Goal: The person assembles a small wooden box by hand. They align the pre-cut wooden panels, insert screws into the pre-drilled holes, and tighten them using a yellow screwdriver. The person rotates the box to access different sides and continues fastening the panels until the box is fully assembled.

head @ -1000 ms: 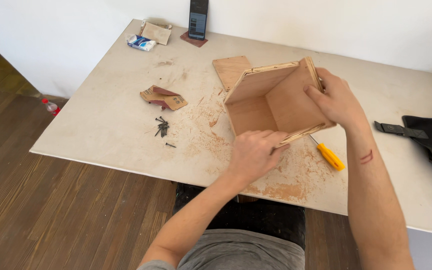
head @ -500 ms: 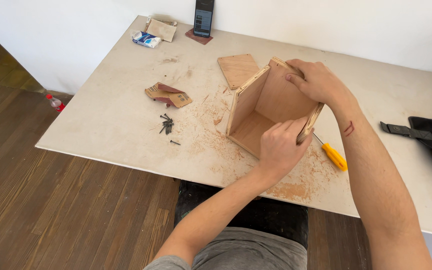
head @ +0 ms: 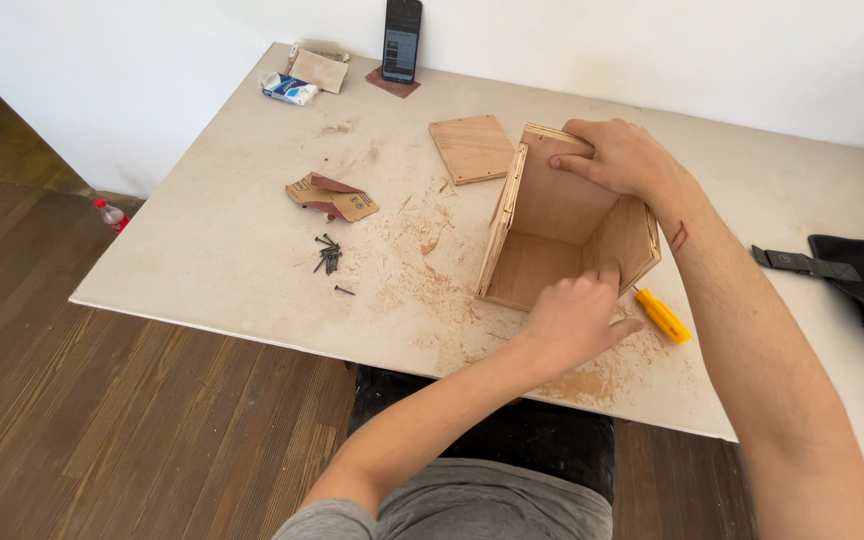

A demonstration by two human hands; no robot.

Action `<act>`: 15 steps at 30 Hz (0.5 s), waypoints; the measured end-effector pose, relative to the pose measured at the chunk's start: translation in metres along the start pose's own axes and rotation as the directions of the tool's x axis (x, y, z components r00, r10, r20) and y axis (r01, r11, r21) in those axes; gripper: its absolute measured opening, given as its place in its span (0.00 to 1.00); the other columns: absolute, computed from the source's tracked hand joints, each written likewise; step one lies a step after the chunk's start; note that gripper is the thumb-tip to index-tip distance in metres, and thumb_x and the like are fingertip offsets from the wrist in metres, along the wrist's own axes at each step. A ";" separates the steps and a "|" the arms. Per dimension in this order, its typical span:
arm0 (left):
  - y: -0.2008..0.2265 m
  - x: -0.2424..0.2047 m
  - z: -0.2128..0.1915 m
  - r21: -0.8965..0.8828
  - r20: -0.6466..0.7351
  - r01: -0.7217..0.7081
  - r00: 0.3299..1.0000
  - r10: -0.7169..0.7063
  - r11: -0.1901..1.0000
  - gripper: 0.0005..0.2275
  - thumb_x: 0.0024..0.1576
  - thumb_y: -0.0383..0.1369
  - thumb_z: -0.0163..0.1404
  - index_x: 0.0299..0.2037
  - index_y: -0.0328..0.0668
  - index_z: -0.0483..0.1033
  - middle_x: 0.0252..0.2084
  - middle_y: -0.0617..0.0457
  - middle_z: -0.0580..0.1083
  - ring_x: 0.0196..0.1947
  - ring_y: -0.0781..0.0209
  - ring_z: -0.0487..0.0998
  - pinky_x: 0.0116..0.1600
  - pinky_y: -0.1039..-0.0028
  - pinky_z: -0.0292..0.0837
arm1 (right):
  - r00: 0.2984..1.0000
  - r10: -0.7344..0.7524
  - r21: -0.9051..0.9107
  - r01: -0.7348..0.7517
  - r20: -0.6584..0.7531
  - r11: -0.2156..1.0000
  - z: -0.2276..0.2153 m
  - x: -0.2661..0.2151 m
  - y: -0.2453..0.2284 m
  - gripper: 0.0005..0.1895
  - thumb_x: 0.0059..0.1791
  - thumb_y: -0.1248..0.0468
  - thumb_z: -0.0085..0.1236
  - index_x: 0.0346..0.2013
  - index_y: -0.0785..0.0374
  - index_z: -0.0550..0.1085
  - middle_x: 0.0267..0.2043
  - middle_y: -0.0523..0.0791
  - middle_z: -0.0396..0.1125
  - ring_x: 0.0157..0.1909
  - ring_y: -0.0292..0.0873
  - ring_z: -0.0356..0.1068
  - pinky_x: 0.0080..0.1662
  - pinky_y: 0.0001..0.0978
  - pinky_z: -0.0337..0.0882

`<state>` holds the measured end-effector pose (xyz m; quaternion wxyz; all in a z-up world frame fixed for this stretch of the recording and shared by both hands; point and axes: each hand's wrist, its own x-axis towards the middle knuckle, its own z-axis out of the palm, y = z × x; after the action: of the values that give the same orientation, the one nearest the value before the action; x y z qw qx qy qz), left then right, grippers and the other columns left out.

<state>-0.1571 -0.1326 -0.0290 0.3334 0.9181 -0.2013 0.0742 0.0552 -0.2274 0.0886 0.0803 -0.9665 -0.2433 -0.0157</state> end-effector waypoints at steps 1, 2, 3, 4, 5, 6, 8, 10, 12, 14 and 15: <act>0.005 -0.010 -0.031 0.004 0.003 -0.001 1.000 0.001 1.000 0.41 0.62 0.50 0.66 0.79 0.23 0.71 0.54 0.30 0.85 0.53 0.20 0.93 0.55 0.30 0.90 | 1.000 0.001 0.004 -0.001 -0.003 1.000 0.002 0.002 0.002 0.27 0.65 0.37 0.61 0.71 0.47 0.85 0.64 0.60 0.85 0.71 0.76 0.80 0.72 0.77 0.78; 0.010 -0.020 -0.062 -0.064 -0.009 -0.024 1.000 0.024 0.998 0.28 0.69 0.49 0.59 0.71 0.34 0.80 0.48 0.39 0.87 0.46 0.33 0.94 0.52 0.43 0.92 | 1.000 0.027 -0.056 -0.028 -0.014 0.998 0.005 0.003 0.004 0.28 0.65 0.40 0.62 0.74 0.49 0.82 0.67 0.59 0.84 0.73 0.74 0.80 0.70 0.77 0.79; 0.015 -0.031 -0.092 -0.135 -0.025 -0.042 0.999 0.039 0.990 0.20 0.76 0.48 0.51 0.64 0.45 0.89 0.43 0.47 0.89 0.39 0.46 0.95 0.48 0.57 0.95 | 0.999 0.048 -0.117 -0.050 -0.021 0.992 0.008 0.004 0.006 0.29 0.65 0.43 0.62 0.78 0.51 0.79 0.70 0.59 0.83 0.74 0.72 0.80 0.69 0.78 0.80; -0.001 -0.029 -0.105 -0.136 -0.024 -0.038 0.999 0.035 0.990 0.20 0.76 0.48 0.51 0.64 0.45 0.89 0.43 0.47 0.89 0.39 0.46 0.95 0.48 0.57 0.95 | 0.999 0.046 -0.116 -0.048 -0.017 0.992 0.022 0.003 0.020 0.29 0.65 0.43 0.62 0.78 0.51 0.79 0.70 0.59 0.83 0.74 0.72 0.80 0.69 0.78 0.80; -0.017 -0.027 -0.119 -0.163 -0.283 -0.056 0.959 0.008 0.985 0.13 0.74 0.46 0.55 0.53 0.51 0.89 0.37 0.50 0.87 0.38 0.43 0.94 0.47 0.56 0.91 | 0.991 0.120 -0.202 -0.128 -0.053 0.971 0.035 0.002 0.033 0.32 0.64 0.43 0.61 0.80 0.51 0.78 0.71 0.58 0.80 0.75 0.70 0.77 0.63 0.80 0.83; -0.034 -0.026 -0.133 -0.184 -0.521 -0.083 0.853 -0.026 0.980 0.09 0.71 0.44 0.58 0.42 0.57 0.89 0.30 0.52 0.86 0.38 0.40 0.93 0.45 0.55 0.88 | 0.977 0.189 -0.282 -0.208 -0.095 0.936 0.049 0.000 0.047 0.34 0.63 0.43 0.60 0.82 0.51 0.76 0.73 0.56 0.77 0.76 0.69 0.75 0.57 0.83 0.85; -0.102 0.022 -0.148 -0.129 -0.639 -0.008 0.765 -0.077 0.992 0.10 0.71 0.44 0.57 0.42 0.60 0.90 0.27 0.58 0.85 0.34 0.46 0.92 0.44 0.60 0.86 | 0.979 0.164 -0.270 -0.191 -0.121 0.944 0.059 -0.010 0.038 0.34 0.62 0.49 0.60 0.82 0.56 0.74 0.70 0.59 0.77 0.75 0.70 0.74 0.57 0.80 0.86; -0.166 0.071 -0.154 -0.075 -0.746 0.062 0.659 -0.098 0.995 0.11 0.71 0.45 0.56 0.41 0.62 0.91 0.24 0.64 0.84 0.30 0.53 0.91 0.42 0.64 0.85 | 0.977 0.144 -0.256 -0.182 -0.160 0.949 0.063 -0.015 0.035 0.34 0.61 0.55 0.60 0.83 0.61 0.73 0.68 0.61 0.76 0.74 0.70 0.73 0.56 0.77 0.88; -0.226 0.122 -0.152 -0.132 -0.538 0.359 0.757 -0.371 0.924 0.08 0.63 0.50 0.58 0.42 0.65 0.86 0.35 0.67 0.88 0.44 0.46 0.93 0.52 0.48 0.89 | 0.984 0.110 -0.215 -0.139 -0.141 0.967 0.059 -0.012 0.037 0.35 0.61 0.59 0.58 0.84 0.64 0.70 0.68 0.62 0.73 0.76 0.72 0.69 0.57 0.76 0.88; -0.278 0.166 -0.126 -0.013 -0.444 0.388 0.823 -0.353 0.922 0.22 0.56 0.58 0.68 0.53 0.60 0.87 0.49 0.55 0.87 0.59 0.40 0.87 0.61 0.44 0.87 | 0.987 0.100 -0.205 -0.125 -0.126 0.971 0.050 -0.016 0.033 0.34 0.62 0.61 0.57 0.85 0.63 0.70 0.69 0.61 0.72 0.78 0.71 0.68 0.58 0.74 0.88; -0.304 0.187 -0.111 0.107 -0.342 0.402 0.874 -0.346 0.909 0.38 0.48 0.67 0.78 0.64 0.55 0.88 0.63 0.44 0.85 0.73 0.34 0.81 0.70 0.41 0.85 | 0.991 0.086 -0.195 -0.106 -0.107 0.975 0.046 -0.018 0.031 0.34 0.62 0.63 0.55 0.86 0.62 0.70 0.70 0.60 0.72 0.79 0.70 0.67 0.60 0.72 0.88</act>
<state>0.1398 0.0913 -0.0703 0.2874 0.9414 0.0439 0.1712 0.0538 -0.2551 0.0378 -0.0049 -0.9784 -0.1891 -0.0835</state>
